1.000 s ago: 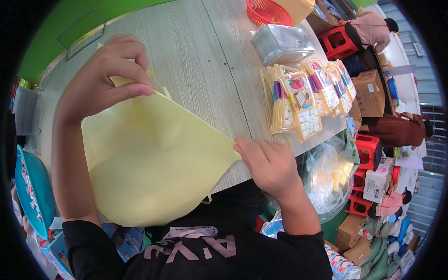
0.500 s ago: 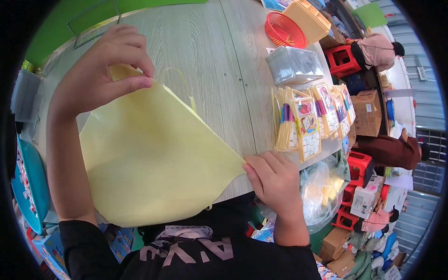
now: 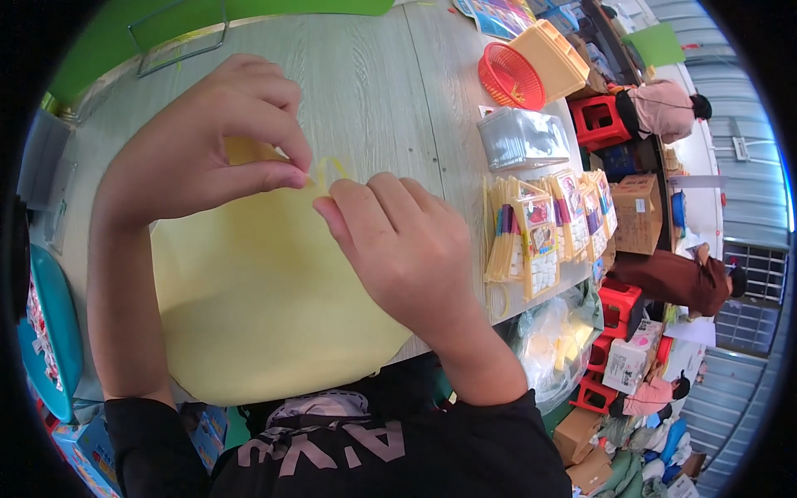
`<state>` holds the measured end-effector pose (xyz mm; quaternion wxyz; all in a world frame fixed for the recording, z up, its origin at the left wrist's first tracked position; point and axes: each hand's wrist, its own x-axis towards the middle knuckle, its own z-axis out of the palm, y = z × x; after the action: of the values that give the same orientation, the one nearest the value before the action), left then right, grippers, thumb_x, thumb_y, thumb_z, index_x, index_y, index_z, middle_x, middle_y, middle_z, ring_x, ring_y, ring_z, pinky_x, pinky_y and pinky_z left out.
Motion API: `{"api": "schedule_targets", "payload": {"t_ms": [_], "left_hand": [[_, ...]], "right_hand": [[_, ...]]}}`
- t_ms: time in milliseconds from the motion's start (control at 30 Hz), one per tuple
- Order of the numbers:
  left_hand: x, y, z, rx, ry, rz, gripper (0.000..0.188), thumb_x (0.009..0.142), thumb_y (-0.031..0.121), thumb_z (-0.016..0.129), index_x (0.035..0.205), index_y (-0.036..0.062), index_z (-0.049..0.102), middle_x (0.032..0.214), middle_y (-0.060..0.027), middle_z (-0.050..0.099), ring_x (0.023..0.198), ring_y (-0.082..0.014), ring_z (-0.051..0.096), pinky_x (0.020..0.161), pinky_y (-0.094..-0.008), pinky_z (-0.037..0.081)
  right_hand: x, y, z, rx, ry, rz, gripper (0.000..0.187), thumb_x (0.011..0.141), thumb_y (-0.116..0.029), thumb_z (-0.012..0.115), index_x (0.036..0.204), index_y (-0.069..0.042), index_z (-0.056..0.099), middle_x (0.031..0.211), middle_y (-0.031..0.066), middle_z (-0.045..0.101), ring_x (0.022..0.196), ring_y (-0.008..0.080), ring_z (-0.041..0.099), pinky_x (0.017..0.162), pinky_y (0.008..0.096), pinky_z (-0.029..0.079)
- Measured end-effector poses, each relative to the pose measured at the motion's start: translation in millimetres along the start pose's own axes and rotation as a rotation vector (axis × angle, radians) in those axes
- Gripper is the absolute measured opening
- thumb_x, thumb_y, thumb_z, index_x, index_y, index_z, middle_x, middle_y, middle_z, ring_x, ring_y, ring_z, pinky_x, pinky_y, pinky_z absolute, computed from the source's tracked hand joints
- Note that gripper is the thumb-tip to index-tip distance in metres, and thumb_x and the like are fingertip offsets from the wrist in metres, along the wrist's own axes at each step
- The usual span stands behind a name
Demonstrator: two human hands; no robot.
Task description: Peeling a thin adhesive or paper strip from the edge of a large yellow sheet.
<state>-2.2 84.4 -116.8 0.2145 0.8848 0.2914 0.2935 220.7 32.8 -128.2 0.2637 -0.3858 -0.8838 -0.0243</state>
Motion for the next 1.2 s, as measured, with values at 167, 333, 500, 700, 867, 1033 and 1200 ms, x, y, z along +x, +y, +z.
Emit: {"api": "schedule_targets", "payload": {"t_ms": [167,333,500,700,867,1033,1200], "left_hand": [[-3.5,4.8,1.4,0.005,0.011,0.004,0.014,0.077,0.019,0.074,0.076,0.0071,0.067,0.073,-0.0036,0.051,0.082,-0.0226,0.053,0.094,-0.0367,0.035],[-2.4,6.5,4.4,0.016,-0.023,0.031,0.012,0.078,0.018,0.073,0.077,0.0072,0.067,0.072,-0.0029,0.052,0.081,-0.022,0.053,0.096,-0.0371,0.035],[4.7,10.8,9.3,0.021,-0.081,0.061,0.012,0.077,0.019,0.074,0.076,0.0084,0.068,0.07,-0.0016,0.051,0.078,-0.0212,0.052,0.094,-0.0368,0.036],[13.1,22.5,26.6,-0.163,-0.108,0.157,0.012,0.073,0.019,0.077,0.074,0.0101,0.069,0.067,-0.0009,0.048,0.073,-0.021,0.05,0.086,-0.0369,0.037],[14.7,29.2,34.7,-0.13,-0.118,0.188,0.016,0.068,0.018,0.08,0.074,0.0095,0.068,0.068,-0.0013,0.048,0.071,-0.022,0.049,0.086,-0.0373,0.037],[15.9,38.4,35.5,-0.11,-0.14,0.206,0.018,0.067,0.02,0.08,0.072,0.0094,0.067,0.068,-0.002,0.049,0.072,-0.0227,0.051,0.087,-0.038,0.037],[17.0,45.1,33.6,-0.099,-0.187,0.195,0.021,0.065,0.022,0.082,0.071,0.0101,0.065,0.069,-0.0016,0.049,0.075,-0.0222,0.051,0.089,-0.0395,0.036]], "right_hand": [[0.1,-2.0,5.3,0.092,0.075,-0.015,0.01,0.081,-0.004,0.073,0.083,-0.001,0.064,0.064,0.0084,0.054,0.052,0.0219,0.053,0.047,0.0322,0.04],[-2.7,-3.8,2.3,0.131,0.067,0.004,0.009,0.081,-0.002,0.073,0.083,0.0,0.064,0.064,0.0082,0.055,0.051,0.0213,0.053,0.047,0.0314,0.04],[-14.7,-2.7,-5.8,0.27,0.032,0.113,0.008,0.085,-0.004,0.069,0.084,0.0,0.063,0.066,0.0092,0.056,0.055,0.0183,0.055,0.05,0.0301,0.041],[-24.7,16.1,-34.2,1.344,-0.44,0.734,0.02,0.097,-0.018,0.057,0.094,0.002,0.06,0.08,-0.0012,0.057,0.072,0.0057,0.054,0.062,0.0226,0.043],[-42.2,17.9,-32.9,1.425,-0.469,0.746,0.018,0.094,-0.016,0.061,0.096,0.001,0.059,0.078,-0.0001,0.057,0.067,0.0047,0.054,0.059,0.0195,0.043],[-50.9,20.9,-26.8,1.677,-0.467,0.699,0.015,0.092,-0.012,0.063,0.093,0.0,0.055,0.077,0.0027,0.057,0.056,0.0064,0.055,0.047,0.0189,0.044],[-60.4,20.2,-16.5,1.825,-0.418,0.609,0.014,0.094,-0.013,0.062,0.091,-0.001,0.055,0.072,0.0009,0.057,0.055,0.0067,0.056,0.045,0.0202,0.044]]}}
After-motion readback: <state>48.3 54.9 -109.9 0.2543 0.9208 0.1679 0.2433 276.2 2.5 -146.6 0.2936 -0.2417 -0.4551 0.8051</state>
